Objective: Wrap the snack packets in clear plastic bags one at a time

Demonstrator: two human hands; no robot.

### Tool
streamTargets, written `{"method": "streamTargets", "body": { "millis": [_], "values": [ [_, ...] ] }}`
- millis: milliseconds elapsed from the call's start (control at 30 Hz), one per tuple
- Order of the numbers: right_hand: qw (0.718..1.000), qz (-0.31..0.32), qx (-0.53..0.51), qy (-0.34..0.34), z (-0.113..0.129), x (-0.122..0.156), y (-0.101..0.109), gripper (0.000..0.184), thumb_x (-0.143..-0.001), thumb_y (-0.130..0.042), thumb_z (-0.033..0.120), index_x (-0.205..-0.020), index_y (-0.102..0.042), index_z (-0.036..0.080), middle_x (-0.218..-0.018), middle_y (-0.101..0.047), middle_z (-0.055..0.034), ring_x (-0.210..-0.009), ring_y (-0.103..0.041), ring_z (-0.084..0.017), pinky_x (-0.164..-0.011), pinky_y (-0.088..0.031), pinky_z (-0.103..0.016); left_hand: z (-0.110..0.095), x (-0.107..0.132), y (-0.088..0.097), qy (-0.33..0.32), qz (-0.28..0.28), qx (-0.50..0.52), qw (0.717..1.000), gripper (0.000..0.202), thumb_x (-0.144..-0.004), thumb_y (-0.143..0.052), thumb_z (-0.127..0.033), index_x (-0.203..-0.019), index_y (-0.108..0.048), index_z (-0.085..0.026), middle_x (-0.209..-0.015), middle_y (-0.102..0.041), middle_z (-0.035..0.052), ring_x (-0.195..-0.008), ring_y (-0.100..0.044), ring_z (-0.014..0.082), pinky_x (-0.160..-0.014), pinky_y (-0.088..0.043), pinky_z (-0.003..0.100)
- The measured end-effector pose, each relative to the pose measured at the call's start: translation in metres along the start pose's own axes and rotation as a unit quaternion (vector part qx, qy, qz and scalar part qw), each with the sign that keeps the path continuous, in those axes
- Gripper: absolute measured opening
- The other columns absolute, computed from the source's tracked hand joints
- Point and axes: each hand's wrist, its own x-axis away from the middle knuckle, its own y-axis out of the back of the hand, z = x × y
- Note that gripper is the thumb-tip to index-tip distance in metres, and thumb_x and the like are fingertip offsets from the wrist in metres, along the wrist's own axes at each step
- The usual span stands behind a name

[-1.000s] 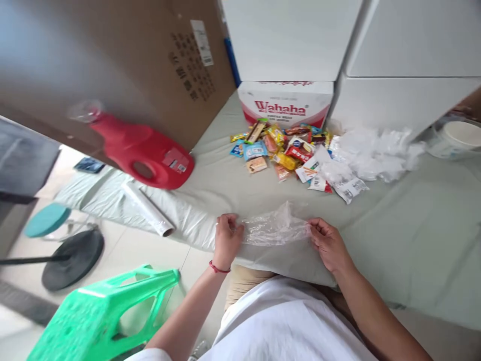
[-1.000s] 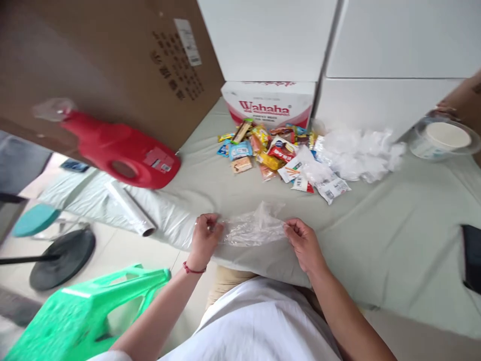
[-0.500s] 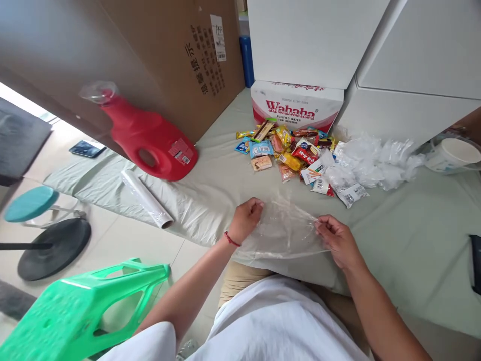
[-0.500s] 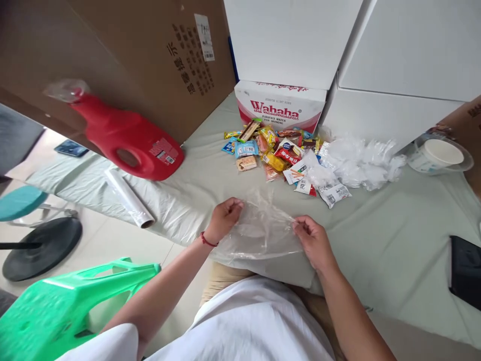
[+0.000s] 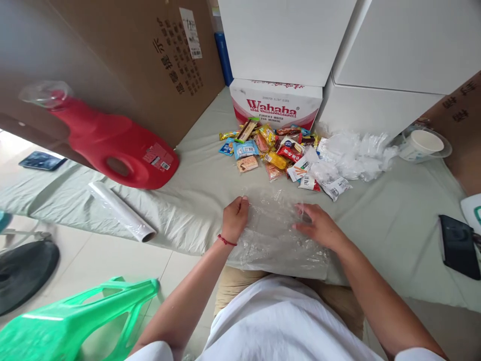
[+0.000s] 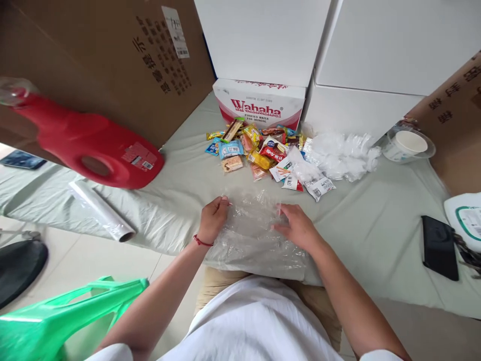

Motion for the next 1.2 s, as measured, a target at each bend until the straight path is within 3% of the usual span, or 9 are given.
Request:
{"method": "streamTargets", "body": {
  "millis": [133, 267, 367, 500, 667, 800, 933, 1000, 1200],
  "values": [
    [0.985, -0.046, -0.148, -0.078, -0.013, -0.023, -0.017, 0.032, -0.091, -0.056, 0.051, -0.098, -0.070, 0.022, -0.084, -0.071, -0.0056, -0.079, -0.067, -0.023, -0.072, -0.057, -0.036, 0.004, 0.001, 0.014, -0.040, -0.128, -0.081, 0.988, 0.028, -0.089, -0.055, -0.040, -0.103, -0.062, -0.017, -0.080, -0.061, 0.0036, -0.078, -0.059, 0.0212, -0.077, -0.047, 0.035],
    [0.968, -0.052, -0.218, -0.117, -0.021, -0.027, -0.020, 0.030, -0.086, -0.062, 0.052, -0.093, -0.068, 0.023, -0.077, -0.068, -0.0023, -0.069, -0.064, -0.020, -0.060, -0.055, -0.030, -0.006, 0.023, 0.017, -0.234, -0.287, -0.150, 0.917, 0.041, -0.085, -0.060, -0.026, -0.123, -0.058, -0.011, -0.119, -0.063, 0.0195, -0.121, -0.057, 0.0323, -0.105, -0.042, 0.050],
    [0.966, -0.035, -0.228, -0.116, -0.021, -0.029, -0.020, 0.031, -0.084, -0.065, 0.053, -0.089, -0.068, 0.022, -0.073, -0.067, -0.0012, -0.064, -0.062, -0.018, -0.059, -0.054, -0.029, -0.015, 0.031, 0.003, -0.393, -0.108, -0.181, 0.895, 0.031, -0.094, -0.052, -0.024, -0.122, -0.063, -0.019, -0.118, -0.070, 0.0138, -0.123, -0.061, 0.0278, -0.109, -0.042, 0.047],
    [0.958, -0.100, -0.234, -0.133, -0.037, -0.034, -0.003, 0.034, -0.078, -0.069, 0.054, -0.087, -0.069, 0.021, -0.069, -0.066, -0.0012, -0.062, -0.062, -0.018, -0.058, -0.052, -0.029, -0.010, 0.015, -0.019, -0.333, 0.073, -0.290, 0.894, 0.044, -0.103, -0.039, -0.035, -0.139, -0.060, -0.022, -0.149, -0.059, 0.0131, -0.143, -0.048, 0.0299, -0.118, -0.033, 0.054],
    [0.967, -0.208, -0.036, -0.140, -0.049, -0.027, 0.052, 0.029, -0.083, -0.061, 0.048, -0.088, -0.070, 0.021, -0.072, -0.070, -0.0027, -0.063, -0.062, -0.019, -0.064, -0.048, -0.030, 0.007, 0.003, -0.025, -0.258, 0.089, -0.373, 0.887, 0.055, -0.105, -0.031, -0.046, -0.155, -0.044, -0.028, -0.166, -0.037, 0.0098, -0.155, -0.030, 0.0329, -0.122, -0.017, 0.068],
    [0.949, -0.255, 0.172, -0.069, -0.008, -0.045, 0.081, 0.030, -0.094, -0.052, 0.044, -0.090, -0.073, 0.022, -0.080, -0.073, -0.0053, -0.074, -0.064, -0.022, -0.073, -0.046, -0.033, 0.010, 0.007, -0.027, -0.260, 0.089, -0.385, 0.881, 0.060, -0.105, -0.028, -0.049, -0.159, -0.038, -0.026, -0.168, -0.031, 0.0104, -0.156, -0.026, 0.0341, -0.120, -0.013, 0.073],
    [0.931, -0.203, 0.296, 0.070, 0.034, -0.112, 0.075, 0.030, -0.093, -0.060, 0.036, -0.115, -0.072, 0.020, -0.113, -0.071, -0.0128, -0.112, -0.058, -0.032, -0.092, -0.046, -0.039, 0.008, 0.007, -0.027, -0.258, 0.097, -0.387, 0.880, 0.060, -0.105, -0.027, -0.049, -0.159, -0.036, -0.026, -0.168, -0.029, 0.0100, -0.157, -0.025, 0.0340, -0.120, -0.015, 0.073],
    [0.918, -0.157, 0.351, 0.096, 0.045, -0.149, 0.064, 0.051, -0.084, -0.073, 0.037, -0.130, -0.065, 0.016, -0.128, -0.065, -0.0176, -0.125, -0.048, -0.037, -0.099, -0.043, -0.045, 0.007, 0.007, -0.026, -0.256, 0.097, -0.389, 0.880, 0.060, -0.104, -0.028, -0.049, -0.159, -0.037, -0.027, -0.168, -0.030, 0.0096, -0.156, -0.026, 0.0344, -0.120, -0.017, 0.072],
    [0.921, -0.165, 0.331, 0.122, 0.053, -0.180, 0.065, 0.039, -0.089, -0.060, 0.027, -0.125, -0.068, 0.013, -0.119, -0.068, -0.0184, -0.113, -0.057, -0.035, -0.103, -0.041, -0.049, 0.005, 0.007, -0.024, -0.260, 0.090, -0.379, 0.884, 0.058, -0.104, -0.031, -0.050, -0.157, -0.041, -0.029, -0.166, -0.035, 0.0088, -0.154, -0.030, 0.0342, -0.121, -0.021, 0.070]
  ]
}}
